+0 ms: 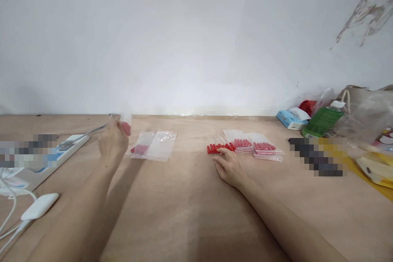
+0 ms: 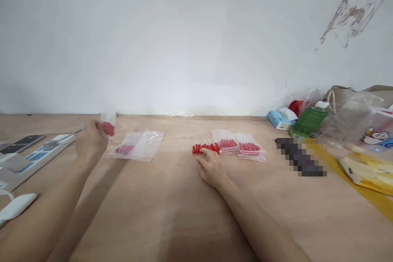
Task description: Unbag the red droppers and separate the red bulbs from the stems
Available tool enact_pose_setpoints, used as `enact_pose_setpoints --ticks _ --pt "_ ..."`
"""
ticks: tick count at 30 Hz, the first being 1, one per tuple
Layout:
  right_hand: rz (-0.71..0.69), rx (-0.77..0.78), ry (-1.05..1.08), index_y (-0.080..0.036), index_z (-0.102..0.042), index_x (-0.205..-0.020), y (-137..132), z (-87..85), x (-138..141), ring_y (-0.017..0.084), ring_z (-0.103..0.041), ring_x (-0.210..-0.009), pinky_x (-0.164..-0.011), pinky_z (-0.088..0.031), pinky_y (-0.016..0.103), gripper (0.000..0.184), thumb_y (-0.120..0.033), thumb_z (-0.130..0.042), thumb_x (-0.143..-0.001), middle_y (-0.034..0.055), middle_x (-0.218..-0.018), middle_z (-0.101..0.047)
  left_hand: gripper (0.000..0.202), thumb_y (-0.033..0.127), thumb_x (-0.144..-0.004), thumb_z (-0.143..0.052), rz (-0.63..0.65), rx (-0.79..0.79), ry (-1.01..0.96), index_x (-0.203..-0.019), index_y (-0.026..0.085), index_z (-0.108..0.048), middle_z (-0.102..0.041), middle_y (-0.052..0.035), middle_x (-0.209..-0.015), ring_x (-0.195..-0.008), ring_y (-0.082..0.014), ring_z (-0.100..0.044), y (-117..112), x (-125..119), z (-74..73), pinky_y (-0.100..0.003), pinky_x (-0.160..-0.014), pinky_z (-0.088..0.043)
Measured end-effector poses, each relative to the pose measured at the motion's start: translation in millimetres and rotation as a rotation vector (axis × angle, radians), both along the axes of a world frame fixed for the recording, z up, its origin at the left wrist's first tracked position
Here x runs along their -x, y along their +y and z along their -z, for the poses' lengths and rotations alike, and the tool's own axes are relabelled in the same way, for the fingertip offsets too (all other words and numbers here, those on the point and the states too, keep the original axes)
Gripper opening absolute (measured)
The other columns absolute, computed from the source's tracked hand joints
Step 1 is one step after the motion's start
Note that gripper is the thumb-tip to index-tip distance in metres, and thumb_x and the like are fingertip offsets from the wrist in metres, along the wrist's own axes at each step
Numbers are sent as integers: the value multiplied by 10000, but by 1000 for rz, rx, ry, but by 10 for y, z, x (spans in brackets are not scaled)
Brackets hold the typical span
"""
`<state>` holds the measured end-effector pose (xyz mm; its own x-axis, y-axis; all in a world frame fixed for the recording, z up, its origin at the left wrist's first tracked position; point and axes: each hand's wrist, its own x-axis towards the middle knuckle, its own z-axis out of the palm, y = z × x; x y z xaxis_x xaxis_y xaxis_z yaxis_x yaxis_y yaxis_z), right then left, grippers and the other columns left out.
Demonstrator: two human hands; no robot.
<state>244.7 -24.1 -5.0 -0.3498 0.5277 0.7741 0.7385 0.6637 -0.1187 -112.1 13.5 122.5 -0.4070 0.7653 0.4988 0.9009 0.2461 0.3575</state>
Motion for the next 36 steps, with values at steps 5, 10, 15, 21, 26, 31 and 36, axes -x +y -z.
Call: enact_pose_setpoints --ticks 5,10,15,21,26,31,36 --pt "-69 52 59 -189 -522 -1135 -142 -98 -1 228 -500 -1001 -850 -436 397 359 -241 -529 -780 123 -1080 -513 161 286 -859 -352 551 108 -281 -759 182 -424 -548 -3 -732 -682 -133 -544 -199 -597 462 -233 -625 -442" --pt "-312 243 -67 -190 -397 -1281 -370 -262 53 287 -372 -1189 -961 -350 459 694 -493 -601 -692 146 -1278 -383 305 464 -795 -479 1091 418 -728 -720 171 -442 -476 41 -616 -562 -97 -465 -364 -1103 952 -210 -534 -389" --pt "-356 424 -207 -229 -346 -1331 -423 -228 191 266 -331 -1234 -1000 -306 450 679 -509 -549 -747 124 -1350 -347 372 503 -721 -594 1016 391 -1052 -813 158 -492 -536 31 -676 -613 -95 -526 -402 -1235 1053 -217 -590 -422" --pt "-204 529 -116 -225 -333 -1344 -380 -110 234 250 -382 -1199 -980 -348 427 580 -451 -470 -827 132 -1338 -374 553 347 -571 -777 861 504 -1436 -1001 165 -480 -632 -5 -753 -729 -145 -630 -504 -1172 1045 -287 -747 -475" --pt "-202 529 -93 -223 -328 -1344 -379 -91 241 245 -386 -1190 -981 -353 417 592 -453 -481 -820 126 -1329 -381 496 297 -548 -793 871 571 -1372 -960 135 -569 -629 3 -691 -628 -114 -608 -542 -1204 1012 -252 -655 -487" --pt "-222 498 -57 -218 -321 -1341 -377 -65 231 230 -395 -1182 -979 -357 398 592 -434 -493 -818 125 -1306 -399 340 287 -543 -797 848 622 -1493 -776 118 -617 -653 -28 -721 -655 -122 -618 -517 -1171 987 -269 -698 -492" --pt "-246 408 -13 -217 -401 -1279 -385 -98 246 219 -428 -1142 -932 -374 379 539 -394 -543 -790 123 -1254 -440 348 269 -528 -809 867 614 -1497 -775 109 -622 -667 -34 -726 -662 -122 -622 -498 -1138 1007 -272 -717 -489"
